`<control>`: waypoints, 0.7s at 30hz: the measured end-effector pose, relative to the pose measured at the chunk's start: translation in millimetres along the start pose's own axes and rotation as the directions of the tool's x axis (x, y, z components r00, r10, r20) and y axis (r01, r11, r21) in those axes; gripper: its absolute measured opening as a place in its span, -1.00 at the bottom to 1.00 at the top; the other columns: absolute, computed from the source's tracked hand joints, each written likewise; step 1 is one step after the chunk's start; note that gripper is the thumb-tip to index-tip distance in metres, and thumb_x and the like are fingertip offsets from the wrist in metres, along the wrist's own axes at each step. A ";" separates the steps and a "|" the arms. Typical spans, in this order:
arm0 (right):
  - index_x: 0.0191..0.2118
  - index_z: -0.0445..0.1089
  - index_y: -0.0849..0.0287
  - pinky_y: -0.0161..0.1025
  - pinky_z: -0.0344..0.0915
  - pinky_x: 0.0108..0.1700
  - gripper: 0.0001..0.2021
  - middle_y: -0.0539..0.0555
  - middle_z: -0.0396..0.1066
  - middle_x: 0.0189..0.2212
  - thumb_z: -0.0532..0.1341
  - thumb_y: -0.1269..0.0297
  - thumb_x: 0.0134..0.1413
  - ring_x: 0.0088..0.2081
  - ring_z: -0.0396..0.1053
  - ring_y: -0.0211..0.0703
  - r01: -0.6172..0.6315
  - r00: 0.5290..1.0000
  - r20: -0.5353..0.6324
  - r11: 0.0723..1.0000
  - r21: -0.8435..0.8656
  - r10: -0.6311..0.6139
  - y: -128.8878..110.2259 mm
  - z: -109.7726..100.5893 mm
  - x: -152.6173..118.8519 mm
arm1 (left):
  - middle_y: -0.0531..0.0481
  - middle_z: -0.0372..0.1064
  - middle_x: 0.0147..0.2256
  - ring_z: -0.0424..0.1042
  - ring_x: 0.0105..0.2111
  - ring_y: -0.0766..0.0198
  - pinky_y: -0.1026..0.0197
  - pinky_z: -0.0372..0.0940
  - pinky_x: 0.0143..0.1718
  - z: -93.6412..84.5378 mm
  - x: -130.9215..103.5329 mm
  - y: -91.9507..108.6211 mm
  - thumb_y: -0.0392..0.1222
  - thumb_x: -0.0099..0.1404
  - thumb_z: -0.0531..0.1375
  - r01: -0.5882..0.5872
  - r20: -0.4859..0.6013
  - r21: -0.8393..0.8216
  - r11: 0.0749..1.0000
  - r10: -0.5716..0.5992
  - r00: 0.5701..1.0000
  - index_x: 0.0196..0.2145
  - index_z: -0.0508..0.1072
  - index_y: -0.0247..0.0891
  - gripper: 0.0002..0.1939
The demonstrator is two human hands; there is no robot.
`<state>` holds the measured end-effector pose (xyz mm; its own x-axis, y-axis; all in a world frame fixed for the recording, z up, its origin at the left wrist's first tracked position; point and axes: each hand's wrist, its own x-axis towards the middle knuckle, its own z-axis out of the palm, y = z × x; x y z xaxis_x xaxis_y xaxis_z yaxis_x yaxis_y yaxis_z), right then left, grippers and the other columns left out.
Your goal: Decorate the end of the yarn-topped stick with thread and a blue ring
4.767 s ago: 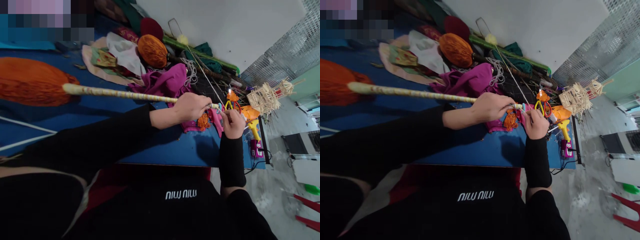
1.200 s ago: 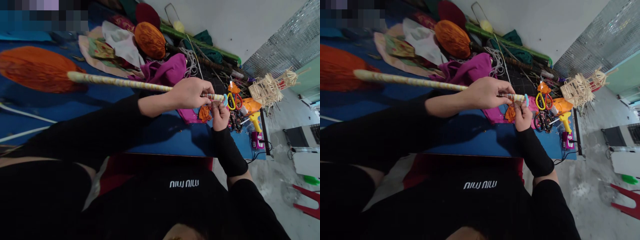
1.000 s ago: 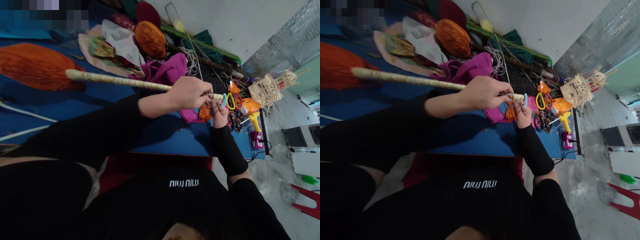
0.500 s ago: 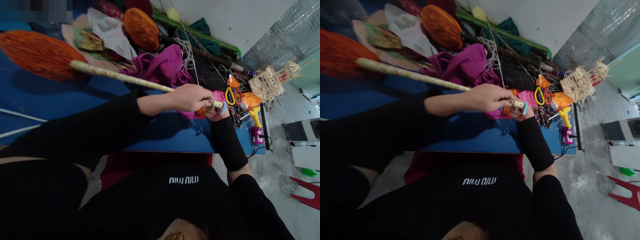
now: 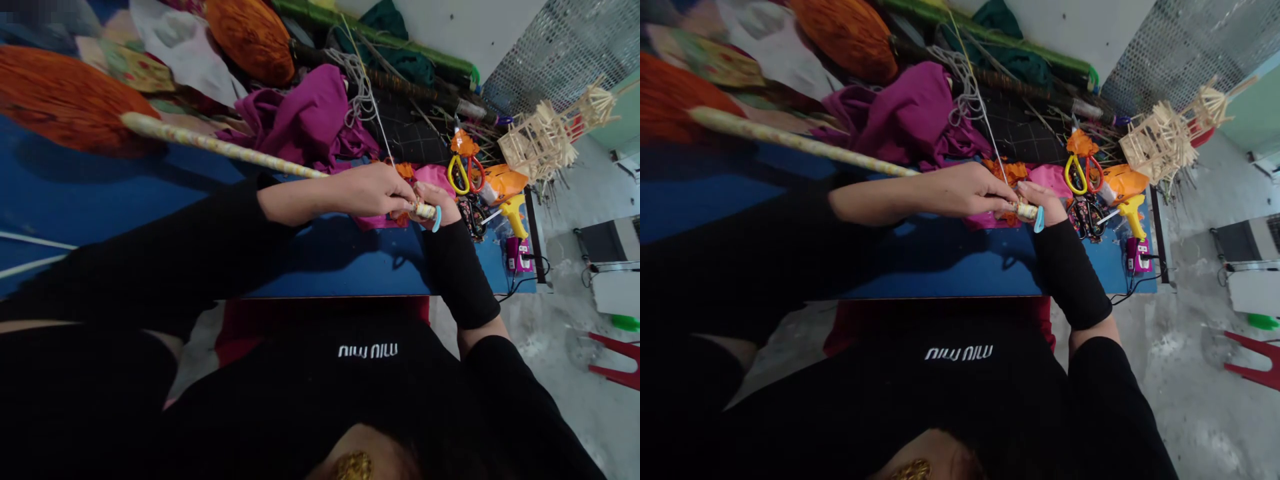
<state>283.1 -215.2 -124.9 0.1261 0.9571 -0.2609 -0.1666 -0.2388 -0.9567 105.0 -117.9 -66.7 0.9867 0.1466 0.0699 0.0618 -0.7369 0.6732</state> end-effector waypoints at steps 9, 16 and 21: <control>-0.56 0.21 0.11 -0.28 0.08 -0.40 -0.40 -0.10 0.10 -0.61 0.16 -0.34 0.21 -0.51 0.08 -0.32 0.507 0.847 0.256 0.562 -0.653 -0.467 -27.4 -10.0 -15.4 | 0.05 0.54 -0.48 0.33 -0.53 0.40 0.33 0.10 -0.41 4.4 4.2 -6.0 -0.16 0.24 0.16 0.019 -0.015 -0.150 0.988 -0.022 1.000 -0.33 0.68 -0.33 -0.70; -0.26 0.49 0.14 -0.21 0.12 -0.32 -0.55 0.08 0.45 -0.42 -0.02 0.00 0.47 -0.40 0.31 -0.19 0.237 0.615 0.349 -0.257 -0.937 -0.707 -29.0 -6.9 -32.5 | 0.01 0.64 -0.34 0.42 -0.45 0.32 0.27 0.04 -0.43 15.5 8.4 -7.6 -0.12 0.33 0.15 0.104 -0.258 0.181 0.978 -0.055 0.965 -0.06 0.71 -0.17 -0.63; 0.10 0.42 0.22 -0.19 0.23 -0.23 -0.51 0.18 0.53 -0.26 -0.04 -0.05 0.47 -0.25 0.44 -0.08 0.045 0.637 0.232 -0.265 -0.963 -0.735 -29.5 -2.7 -38.7 | -0.06 0.66 -0.16 0.56 -0.25 0.17 0.20 0.11 -0.39 20.2 5.8 -3.4 -0.07 0.45 0.06 0.173 -0.403 0.342 0.924 -0.022 0.915 0.06 0.65 -0.13 -0.58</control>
<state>285.8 -245.7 -87.0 -0.0242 0.8231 0.5674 0.9918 -0.0514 0.1168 113.5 -127.9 -83.4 0.8407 0.4161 0.3464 0.2788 -0.8812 0.3818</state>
